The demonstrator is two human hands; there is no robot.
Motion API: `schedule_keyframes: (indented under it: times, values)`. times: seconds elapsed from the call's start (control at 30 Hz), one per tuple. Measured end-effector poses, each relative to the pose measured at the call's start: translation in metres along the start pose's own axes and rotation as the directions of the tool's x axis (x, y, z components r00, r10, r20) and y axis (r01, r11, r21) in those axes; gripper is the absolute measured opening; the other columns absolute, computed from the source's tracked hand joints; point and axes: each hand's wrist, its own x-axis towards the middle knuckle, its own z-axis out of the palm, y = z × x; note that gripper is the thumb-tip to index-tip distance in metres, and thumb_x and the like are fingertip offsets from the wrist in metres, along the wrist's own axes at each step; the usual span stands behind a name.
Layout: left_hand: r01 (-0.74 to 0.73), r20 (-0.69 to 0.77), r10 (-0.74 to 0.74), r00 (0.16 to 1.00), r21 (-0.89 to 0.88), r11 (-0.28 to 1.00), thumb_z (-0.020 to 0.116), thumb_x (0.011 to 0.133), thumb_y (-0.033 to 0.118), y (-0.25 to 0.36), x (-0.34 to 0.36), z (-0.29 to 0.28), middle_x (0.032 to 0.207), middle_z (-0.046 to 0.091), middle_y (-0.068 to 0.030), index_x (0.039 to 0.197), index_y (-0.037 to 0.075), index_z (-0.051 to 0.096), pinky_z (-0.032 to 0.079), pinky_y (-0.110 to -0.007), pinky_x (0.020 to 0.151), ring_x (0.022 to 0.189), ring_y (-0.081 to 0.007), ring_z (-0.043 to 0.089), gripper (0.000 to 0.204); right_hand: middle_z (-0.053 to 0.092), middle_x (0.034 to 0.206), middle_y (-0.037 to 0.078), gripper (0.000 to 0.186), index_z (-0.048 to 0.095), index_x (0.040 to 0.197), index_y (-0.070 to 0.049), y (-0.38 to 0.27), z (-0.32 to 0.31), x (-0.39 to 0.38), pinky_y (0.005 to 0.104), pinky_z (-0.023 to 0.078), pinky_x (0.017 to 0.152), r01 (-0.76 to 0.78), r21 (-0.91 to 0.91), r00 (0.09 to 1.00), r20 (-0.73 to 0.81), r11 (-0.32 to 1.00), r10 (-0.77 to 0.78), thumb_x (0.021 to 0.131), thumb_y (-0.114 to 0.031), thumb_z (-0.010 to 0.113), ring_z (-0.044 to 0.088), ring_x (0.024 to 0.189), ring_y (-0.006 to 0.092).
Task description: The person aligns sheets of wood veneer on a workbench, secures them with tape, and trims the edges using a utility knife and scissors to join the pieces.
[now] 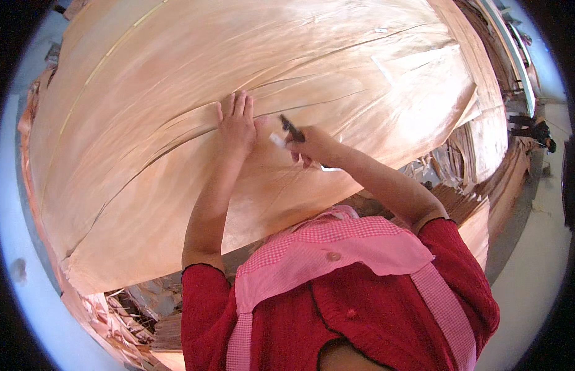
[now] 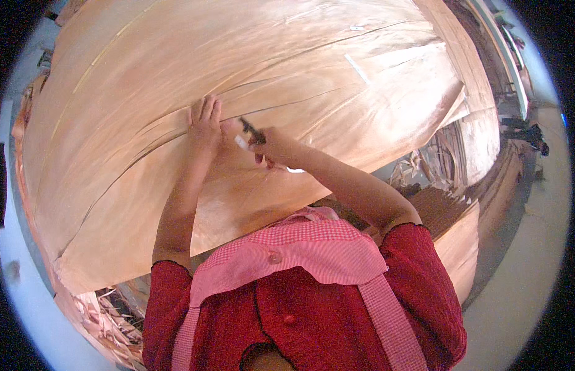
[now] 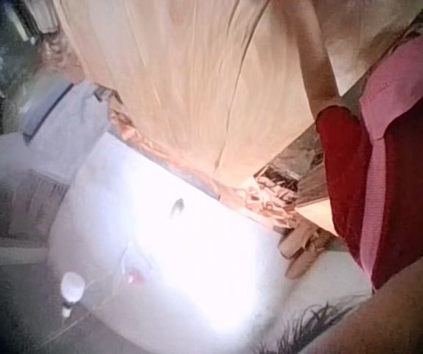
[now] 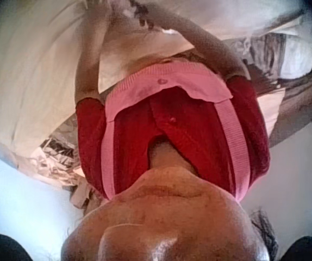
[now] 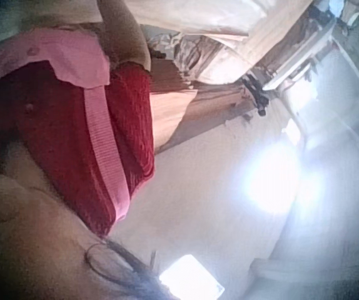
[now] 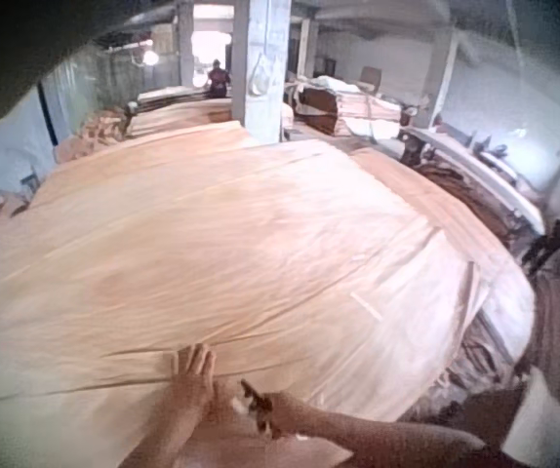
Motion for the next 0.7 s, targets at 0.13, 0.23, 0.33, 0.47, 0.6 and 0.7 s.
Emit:
schedule_keyframes:
  times: [0.13,0.23,0.33,0.47,0.6,0.7]
  values:
    - [-0.209,-0.103,0.194,0.976,-0.155,0.966,0.059,0.074,0.029,-0.007,0.024,0.002,0.130,0.035,-0.0119,0.123,0.003,0.036,0.024,-0.043,0.100,0.121,-0.0294,0.031,0.059,0.053,0.061,0.005,0.016,0.052,0.087,0.000,0.002,-0.009,0.020,0.0246,0.044,0.042,0.148,0.254,0.974,-0.207,0.956,-0.095,0.081,-0.014,0.054,0.044,0.041,0.0089]
    - [-0.320,-0.100,0.309,0.946,-0.123,0.939,0.052,0.080,0.029,-0.016,0.027,0.018,0.129,0.036,-0.0098,0.122,0.002,0.038,0.024,-0.039,0.101,0.121,-0.0276,0.030,0.052,0.053,0.061,0.005,0.015,0.053,0.086,0.001,-0.021,-0.007,0.043,0.0247,0.044,0.042,0.228,0.347,0.937,-0.332,0.910,-0.109,0.081,-0.014,0.055,0.043,0.041,0.0091]
    - [-0.310,-0.133,0.291,0.947,-0.162,0.937,0.050,0.081,0.023,-0.014,0.026,0.018,0.127,0.038,-0.0099,0.119,0.001,0.043,0.026,-0.039,0.100,0.121,-0.0259,0.032,0.044,0.053,0.060,0.005,0.014,0.055,0.081,0.001,-0.034,-0.013,0.078,0.0248,0.042,0.042,0.299,0.347,0.889,-0.439,0.889,-0.128,0.080,-0.013,0.056,0.045,0.042,0.0102]
    - [-0.298,-0.159,0.279,0.947,-0.110,0.948,0.047,0.079,0.014,-0.020,0.036,0.021,0.120,0.045,-0.0075,0.111,0.004,0.051,0.032,-0.038,0.096,0.114,-0.0236,0.039,0.033,0.056,0.056,0.007,0.017,0.058,0.069,0.002,-0.009,-0.017,0.117,0.0257,0.038,0.038,0.162,0.339,0.869,-0.494,0.927,0.029,0.078,-0.013,0.058,0.049,0.042,0.0127]
    - [-0.183,-0.052,0.175,0.983,-0.244,0.952,0.043,0.079,0.008,-0.017,0.045,0.007,0.111,0.052,-0.0070,0.108,0.009,0.053,0.039,-0.035,0.089,0.107,-0.0234,0.045,0.031,0.057,0.056,0.008,0.015,0.059,0.067,0.001,-0.014,-0.015,0.107,0.0266,0.038,0.036,0.090,0.328,0.862,-0.499,0.940,0.091,0.077,-0.011,0.057,0.050,0.041,0.0129]
    - [-0.092,-0.057,0.077,0.995,-0.333,0.938,0.045,0.077,0.008,-0.015,0.048,0.010,0.109,0.051,-0.0048,0.105,0.012,0.055,0.043,-0.033,0.082,0.102,-0.0221,0.049,0.030,0.057,0.056,0.008,0.015,0.059,0.066,0.001,-0.012,-0.016,0.108,0.0271,0.039,0.036,0.092,0.331,0.860,-0.501,0.939,0.093,0.076,-0.011,0.056,0.051,0.041,0.0133]
